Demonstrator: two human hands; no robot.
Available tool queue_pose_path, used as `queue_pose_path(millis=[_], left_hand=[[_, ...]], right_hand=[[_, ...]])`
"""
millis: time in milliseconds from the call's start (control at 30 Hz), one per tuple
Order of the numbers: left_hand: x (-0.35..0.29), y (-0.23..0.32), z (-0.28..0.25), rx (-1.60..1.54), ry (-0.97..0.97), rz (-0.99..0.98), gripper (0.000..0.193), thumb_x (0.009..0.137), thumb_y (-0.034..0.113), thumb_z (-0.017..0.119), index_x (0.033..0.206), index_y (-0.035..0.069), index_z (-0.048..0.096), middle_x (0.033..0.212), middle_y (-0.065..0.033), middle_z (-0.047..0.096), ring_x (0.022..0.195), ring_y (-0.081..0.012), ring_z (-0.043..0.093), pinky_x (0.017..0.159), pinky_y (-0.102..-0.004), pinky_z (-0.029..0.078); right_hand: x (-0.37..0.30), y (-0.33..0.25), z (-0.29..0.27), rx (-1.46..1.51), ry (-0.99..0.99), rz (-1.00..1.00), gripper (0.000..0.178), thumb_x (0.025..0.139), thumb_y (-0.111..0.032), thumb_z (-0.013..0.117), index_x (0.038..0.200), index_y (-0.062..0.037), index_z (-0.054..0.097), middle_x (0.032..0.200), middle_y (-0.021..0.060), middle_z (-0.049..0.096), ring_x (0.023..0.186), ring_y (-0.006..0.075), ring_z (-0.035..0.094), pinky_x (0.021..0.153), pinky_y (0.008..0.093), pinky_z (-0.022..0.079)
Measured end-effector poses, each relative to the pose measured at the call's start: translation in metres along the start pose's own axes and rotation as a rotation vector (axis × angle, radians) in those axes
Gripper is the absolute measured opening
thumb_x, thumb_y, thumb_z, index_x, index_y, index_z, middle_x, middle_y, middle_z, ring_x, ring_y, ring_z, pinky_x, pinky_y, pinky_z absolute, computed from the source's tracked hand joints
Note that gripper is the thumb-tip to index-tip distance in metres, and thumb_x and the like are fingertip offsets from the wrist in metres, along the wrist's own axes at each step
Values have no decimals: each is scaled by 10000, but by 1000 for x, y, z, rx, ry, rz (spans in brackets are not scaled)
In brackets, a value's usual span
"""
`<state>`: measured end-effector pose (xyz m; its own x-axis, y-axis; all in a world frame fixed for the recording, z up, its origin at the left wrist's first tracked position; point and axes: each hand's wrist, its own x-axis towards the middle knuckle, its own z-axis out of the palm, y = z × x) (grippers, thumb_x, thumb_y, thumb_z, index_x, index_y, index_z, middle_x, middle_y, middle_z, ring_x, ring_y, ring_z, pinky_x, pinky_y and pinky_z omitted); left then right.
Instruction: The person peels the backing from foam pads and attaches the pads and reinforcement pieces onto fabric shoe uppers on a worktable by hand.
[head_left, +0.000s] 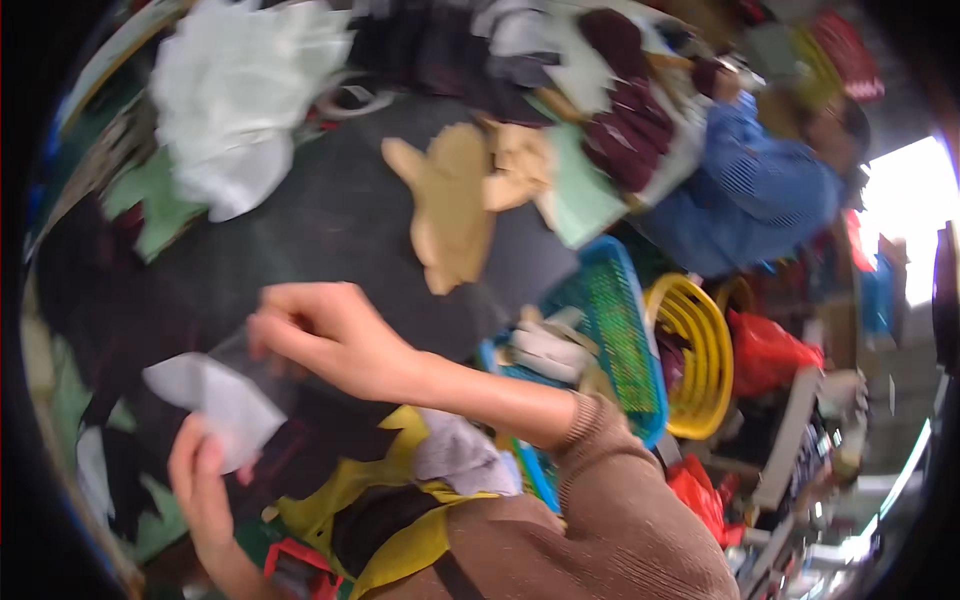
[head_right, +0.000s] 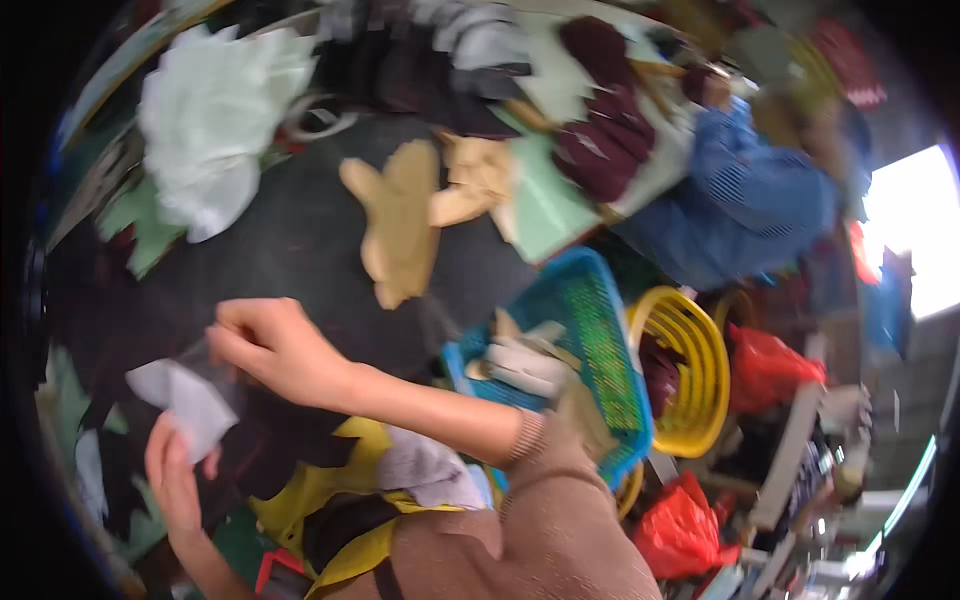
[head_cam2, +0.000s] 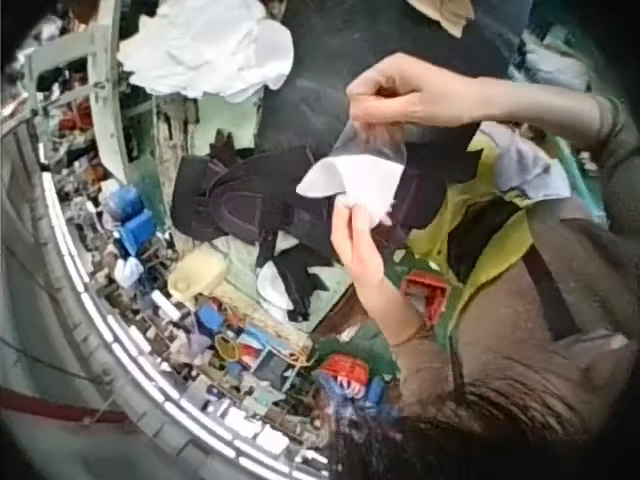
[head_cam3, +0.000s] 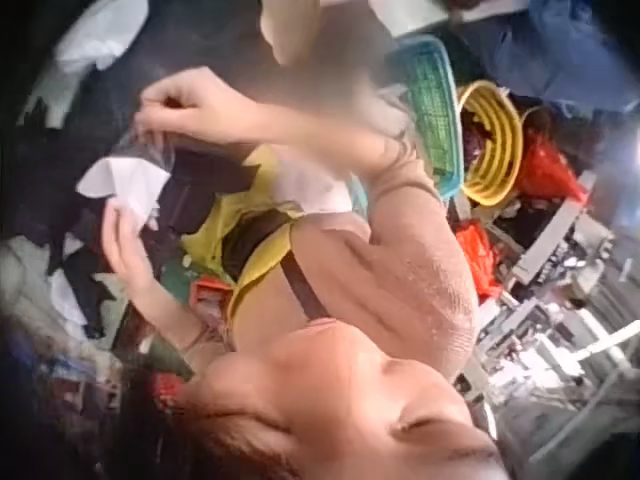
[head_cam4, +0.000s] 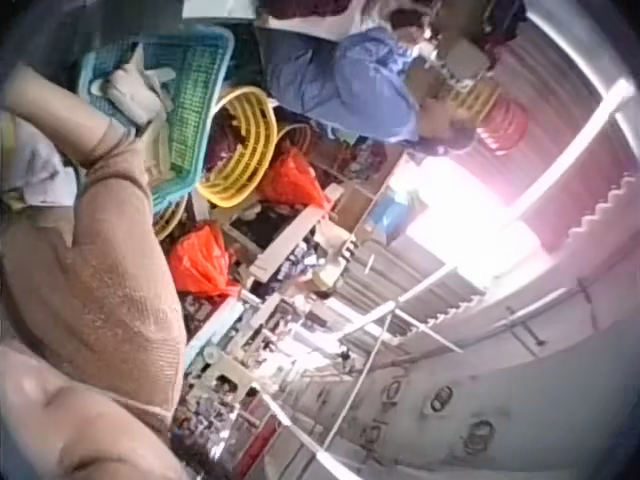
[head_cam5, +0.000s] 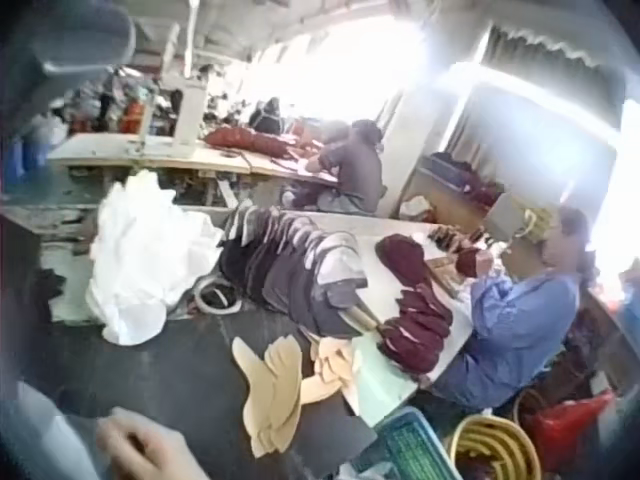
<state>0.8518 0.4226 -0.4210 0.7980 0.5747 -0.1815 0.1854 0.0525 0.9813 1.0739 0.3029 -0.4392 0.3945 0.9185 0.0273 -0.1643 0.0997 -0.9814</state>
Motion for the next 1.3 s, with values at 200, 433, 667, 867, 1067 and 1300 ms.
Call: queue_pose_path(millis=[200, 433, 667, 867, 1067, 1300], left_hand=[[-19, 32, -57, -51, -165, -173, 438, 1008, 310, 519, 1319, 1, 531, 1167, -40, 594, 1056, -81, 548, 897, -238, 443], [-50, 32, -90, -137, -18, 15, 264, 1024, 208, 606, 823, 38, 593, 689, 85, 460, 651, 15, 395, 560, -198, 319], [-109, 4, -166, 46, -166, -122, 223, 1025, 181, 594, 907, 0, 645, 747, 68, 529, 712, 1, 421, 607, -217, 357], [-120, -24, -157, -478, -159, -311, 259, 1042, 280, 562, 1059, 45, 669, 914, 41, 647, 787, -18, 599, 647, -190, 474], [-120, -41, -116, -720, -363, -592, 326, 1069, 325, 466, 1216, 56, 575, 899, -11, 659, 614, -45, 602, 504, -186, 472], [-122, -26, -164, -16, -143, -232, 428, 1063, 393, 451, 1033, -16, 572, 765, -84, 669, 610, -114, 661, 494, -234, 495]], right_hand=[[-13, -30, 85, -257, -35, -185, 96, 899, 0, 671, 842, 4, 595, 839, 72, 687, 694, 97, 606, 647, 261, 505], [-8, -28, 107, 192, 233, -32, 253, 968, -28, 574, 749, -88, 461, 840, 148, 700, 719, 133, 670, 647, 270, 571], [-87, -20, 61, 126, -317, 526, 165, 893, -61, 697, 813, -26, 557, 913, 187, 714, 792, 214, 721, 611, 290, 584], [-82, -40, 134, -918, -552, 261, 566, 714, -205, 868, 1210, -84, 622, 1210, 151, 642, 979, 297, 674, 837, 394, 549], [-38, -17, 188, -795, -449, -313, 441, 681, -77, 816, 1097, -59, 670, 1104, 138, 686, 1071, 276, 650, 925, 431, 498], [-18, 0, 204, -502, -208, 391, 160, 967, -134, 665, 936, 19, 632, 740, 83, 697, 625, 101, 676, 573, 241, 512]])
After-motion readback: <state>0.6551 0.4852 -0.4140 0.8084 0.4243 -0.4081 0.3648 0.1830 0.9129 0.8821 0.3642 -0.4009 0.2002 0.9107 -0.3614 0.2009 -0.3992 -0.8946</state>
